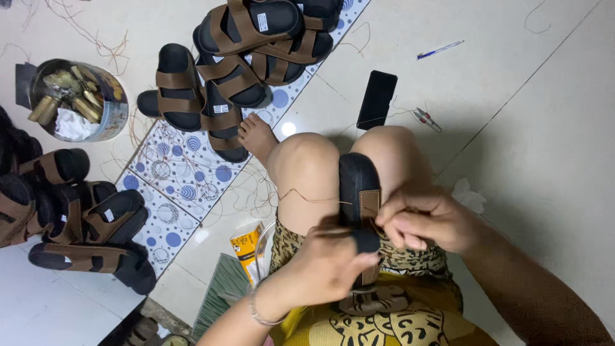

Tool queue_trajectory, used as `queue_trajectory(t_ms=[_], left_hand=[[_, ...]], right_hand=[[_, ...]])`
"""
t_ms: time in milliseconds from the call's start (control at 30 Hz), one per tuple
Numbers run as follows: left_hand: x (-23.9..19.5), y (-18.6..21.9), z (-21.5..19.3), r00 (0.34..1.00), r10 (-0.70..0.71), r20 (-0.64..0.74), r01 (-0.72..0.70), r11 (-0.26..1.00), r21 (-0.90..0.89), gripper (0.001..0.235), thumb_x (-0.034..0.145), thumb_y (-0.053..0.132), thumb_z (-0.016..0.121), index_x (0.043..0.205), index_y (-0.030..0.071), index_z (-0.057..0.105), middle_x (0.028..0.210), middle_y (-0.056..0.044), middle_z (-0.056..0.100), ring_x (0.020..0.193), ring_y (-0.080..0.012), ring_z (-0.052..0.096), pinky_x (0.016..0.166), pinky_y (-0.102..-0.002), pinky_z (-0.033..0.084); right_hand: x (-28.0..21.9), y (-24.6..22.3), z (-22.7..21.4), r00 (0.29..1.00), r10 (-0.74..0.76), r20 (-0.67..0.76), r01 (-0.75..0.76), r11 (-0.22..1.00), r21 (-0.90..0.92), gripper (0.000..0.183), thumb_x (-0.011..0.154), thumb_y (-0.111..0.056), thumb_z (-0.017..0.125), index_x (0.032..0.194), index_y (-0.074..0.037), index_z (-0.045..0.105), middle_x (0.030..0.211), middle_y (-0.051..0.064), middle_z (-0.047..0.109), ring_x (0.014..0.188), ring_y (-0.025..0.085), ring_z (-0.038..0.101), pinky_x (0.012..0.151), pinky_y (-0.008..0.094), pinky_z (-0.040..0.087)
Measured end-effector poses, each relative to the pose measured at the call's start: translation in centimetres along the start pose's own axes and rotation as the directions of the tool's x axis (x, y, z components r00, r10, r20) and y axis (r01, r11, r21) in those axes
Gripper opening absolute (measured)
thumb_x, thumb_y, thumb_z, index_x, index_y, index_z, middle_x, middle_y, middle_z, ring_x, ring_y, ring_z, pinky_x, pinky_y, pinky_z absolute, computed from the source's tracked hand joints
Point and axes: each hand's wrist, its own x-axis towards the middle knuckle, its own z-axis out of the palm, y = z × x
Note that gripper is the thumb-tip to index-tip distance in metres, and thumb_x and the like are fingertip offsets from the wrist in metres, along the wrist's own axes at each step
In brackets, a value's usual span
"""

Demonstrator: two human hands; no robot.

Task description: The person sits on the floor and sews the sole of a brown sandal using a needle and thread. They repeatedly push the needle through the sandal sole and pull the thread to stitch it.

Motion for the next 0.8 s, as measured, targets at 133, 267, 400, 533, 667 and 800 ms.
queue_trajectory(t_ms=[133, 267, 400, 533, 667, 800], left_hand=[[-0.7, 1.7, -1.6, 0.960, -0.175, -0.221, 0.064, 0.899, -0.434, 0.021, 0.107, 0.024, 0.053, 0.092, 0.010, 0.055, 0.076, 0.001, 0.057, 0.060, -0.0172, 0.052, 0.058, -0.031, 0.045], [0.0, 2.3, -2.1, 0.942, -0.168, -0.291, 0.004, 0.871, -0.491, 0.023, 0.107, 0.024, 0.053, 0.094, 0.006, 0.057, 0.071, -0.002, 0.056, 0.053, -0.0201, 0.050, 0.053, -0.032, 0.043], [0.8, 3.3, -2.8, 0.989, -0.069, -0.128, 0.001, 0.883, -0.469, 0.030, 0.109, 0.027, 0.048, 0.090, 0.006, 0.058, 0.076, -0.006, 0.062, 0.060, -0.0251, 0.062, 0.060, -0.036, 0.051], [0.2, 4.4, -2.4, 1.000, -0.007, 0.005, 0.008, 0.972, -0.237, 0.034, 0.105, 0.020, 0.062, 0.077, 0.008, 0.048, 0.066, -0.006, 0.052, 0.055, -0.0218, 0.053, 0.056, -0.039, 0.049], [0.2, 4.6, -2.8, 0.988, 0.010, -0.152, -0.069, 0.920, -0.386, 0.021, 0.106, 0.019, 0.055, 0.092, 0.004, 0.060, 0.081, -0.010, 0.065, 0.065, -0.0293, 0.063, 0.065, -0.042, 0.053], [-0.4, 3.7, -1.3, 0.850, -0.321, -0.417, 0.126, 0.893, -0.431, 0.027, 0.103, 0.023, 0.055, 0.085, 0.004, 0.062, 0.074, -0.006, 0.065, 0.060, -0.0197, 0.064, 0.057, -0.031, 0.054]], right_hand=[[1.8, -2.5, 3.0, 0.985, -0.030, -0.170, -0.065, 0.849, -0.524, 0.017, 0.100, -0.015, 0.060, 0.111, -0.010, 0.071, 0.069, -0.001, 0.065, 0.053, 0.006, 0.058, 0.047, 0.021, 0.050], [0.5, -3.0, 3.4, 0.965, -0.149, -0.217, -0.074, 0.639, -0.765, 0.038, 0.083, -0.023, 0.076, 0.116, -0.007, 0.063, 0.105, 0.005, 0.064, 0.081, 0.012, 0.061, 0.077, 0.026, 0.061], [0.7, -3.2, 4.7, 0.937, -0.268, -0.224, 0.005, 0.652, -0.758, 0.006, 0.087, -0.009, 0.075, 0.087, -0.003, 0.073, 0.092, 0.005, 0.066, 0.084, 0.014, 0.066, 0.076, 0.024, 0.056], [-0.6, 0.1, 1.5, 0.973, -0.034, -0.229, -0.031, 0.961, -0.275, 0.008, 0.098, -0.006, 0.061, 0.098, -0.001, 0.067, 0.105, 0.013, 0.068, 0.055, 0.006, 0.053, 0.045, 0.016, 0.054], [0.8, 0.6, 2.9, 0.989, -0.074, -0.132, 0.018, 0.922, -0.386, 0.025, 0.098, -0.005, 0.064, 0.121, -0.009, 0.071, 0.101, 0.007, 0.077, 0.062, 0.005, 0.061, 0.055, 0.018, 0.054], [1.8, 2.2, 4.4, 0.910, -0.408, -0.069, 0.114, 0.408, -0.906, 0.013, 0.087, 0.000, 0.072, 0.100, 0.001, 0.071, 0.094, 0.011, 0.071, 0.081, 0.020, 0.070, 0.074, 0.026, 0.065]])
